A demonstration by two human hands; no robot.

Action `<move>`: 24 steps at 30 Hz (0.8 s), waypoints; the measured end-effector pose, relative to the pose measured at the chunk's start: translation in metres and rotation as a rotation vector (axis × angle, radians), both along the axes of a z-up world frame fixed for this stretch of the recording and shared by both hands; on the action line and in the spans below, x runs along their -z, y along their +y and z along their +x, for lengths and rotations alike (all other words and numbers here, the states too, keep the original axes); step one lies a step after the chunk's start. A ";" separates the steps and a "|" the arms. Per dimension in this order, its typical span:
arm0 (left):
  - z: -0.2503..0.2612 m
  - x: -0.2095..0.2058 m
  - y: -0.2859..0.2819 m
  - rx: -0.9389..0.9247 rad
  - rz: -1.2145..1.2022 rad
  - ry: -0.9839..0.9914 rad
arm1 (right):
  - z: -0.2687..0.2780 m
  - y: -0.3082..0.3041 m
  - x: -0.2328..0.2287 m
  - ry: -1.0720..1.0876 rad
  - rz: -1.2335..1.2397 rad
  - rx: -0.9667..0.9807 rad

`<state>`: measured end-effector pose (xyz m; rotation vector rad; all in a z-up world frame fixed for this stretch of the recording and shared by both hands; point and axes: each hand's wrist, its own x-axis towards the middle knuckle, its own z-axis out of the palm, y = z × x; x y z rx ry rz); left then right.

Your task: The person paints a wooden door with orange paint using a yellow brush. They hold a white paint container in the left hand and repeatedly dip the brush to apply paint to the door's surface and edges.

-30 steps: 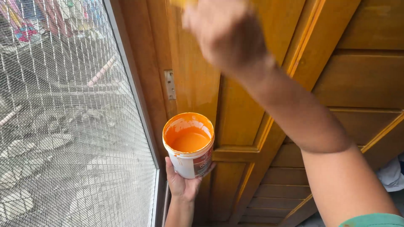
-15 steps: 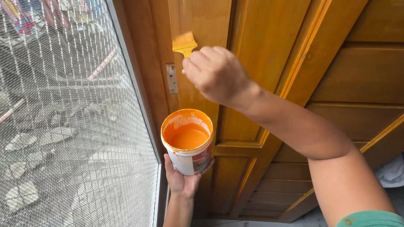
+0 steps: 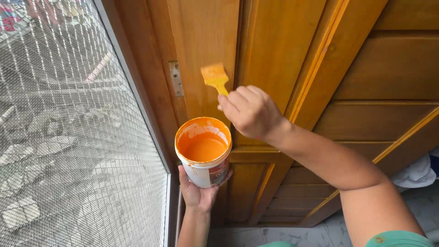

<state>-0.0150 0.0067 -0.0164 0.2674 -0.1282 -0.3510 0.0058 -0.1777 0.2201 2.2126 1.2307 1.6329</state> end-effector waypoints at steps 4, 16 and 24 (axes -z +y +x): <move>0.000 0.003 -0.004 -0.011 0.027 0.017 | -0.004 -0.023 -0.034 -0.071 -0.021 0.008; 0.000 0.023 -0.009 -0.008 0.074 0.088 | -0.006 -0.016 0.040 0.059 0.005 0.088; -0.001 0.038 -0.011 -0.012 0.077 0.090 | -0.005 -0.056 -0.002 -0.129 0.088 -0.030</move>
